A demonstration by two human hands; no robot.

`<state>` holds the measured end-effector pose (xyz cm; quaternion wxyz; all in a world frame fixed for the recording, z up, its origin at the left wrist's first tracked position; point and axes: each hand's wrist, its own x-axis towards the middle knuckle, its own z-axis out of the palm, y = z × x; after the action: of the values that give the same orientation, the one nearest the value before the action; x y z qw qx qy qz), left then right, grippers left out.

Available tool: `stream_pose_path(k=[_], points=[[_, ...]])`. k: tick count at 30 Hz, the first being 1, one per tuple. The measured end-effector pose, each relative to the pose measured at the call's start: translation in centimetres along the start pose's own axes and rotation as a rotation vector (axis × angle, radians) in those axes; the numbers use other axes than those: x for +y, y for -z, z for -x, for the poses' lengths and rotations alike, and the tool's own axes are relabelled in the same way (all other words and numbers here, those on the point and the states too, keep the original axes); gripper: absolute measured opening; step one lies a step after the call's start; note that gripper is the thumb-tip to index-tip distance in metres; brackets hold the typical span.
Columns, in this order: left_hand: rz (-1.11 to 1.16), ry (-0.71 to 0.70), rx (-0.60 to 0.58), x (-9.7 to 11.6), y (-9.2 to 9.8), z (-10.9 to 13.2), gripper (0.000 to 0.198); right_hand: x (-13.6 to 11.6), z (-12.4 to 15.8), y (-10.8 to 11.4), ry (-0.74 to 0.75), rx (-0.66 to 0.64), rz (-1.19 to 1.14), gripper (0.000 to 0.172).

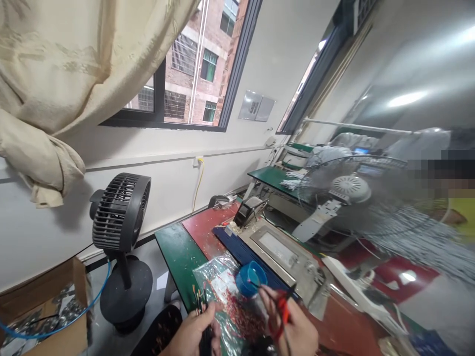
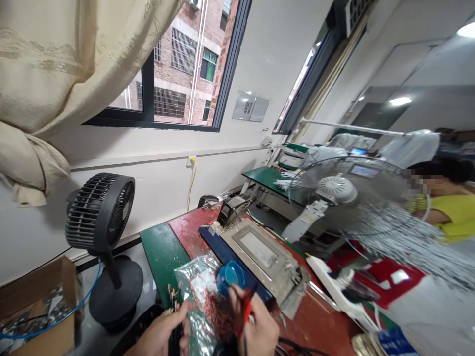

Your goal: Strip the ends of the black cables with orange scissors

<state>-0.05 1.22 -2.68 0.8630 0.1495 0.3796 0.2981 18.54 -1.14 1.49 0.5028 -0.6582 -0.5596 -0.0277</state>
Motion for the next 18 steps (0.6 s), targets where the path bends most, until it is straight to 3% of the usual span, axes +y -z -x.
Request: stream_pose_path(k=[2, 5, 12, 18], points=[[-0.044, -0.021, -0.024, 0.0, 0.1, -0.1, 0.056, 0.4, -1.8, 0.6, -0.321, 0.002, 0.003, 0.042], [-0.009, -0.014, -0.101, 0.2, 0.2, -0.1, 0.061, 1.1, -3.4, 0.8, -0.533, -0.093, 0.060, 0.055], [0.114, -0.012, -0.227, 0.1, 0.9, -0.6, 0.055, 2.4, -2.9, -0.2, -0.483, -0.236, 0.282, 0.056], [0.058, -0.014, -0.164, -0.6, 1.9, -0.9, 0.055, 2.1, -3.0, -0.5, -0.464, -0.295, 0.406, 0.056]])
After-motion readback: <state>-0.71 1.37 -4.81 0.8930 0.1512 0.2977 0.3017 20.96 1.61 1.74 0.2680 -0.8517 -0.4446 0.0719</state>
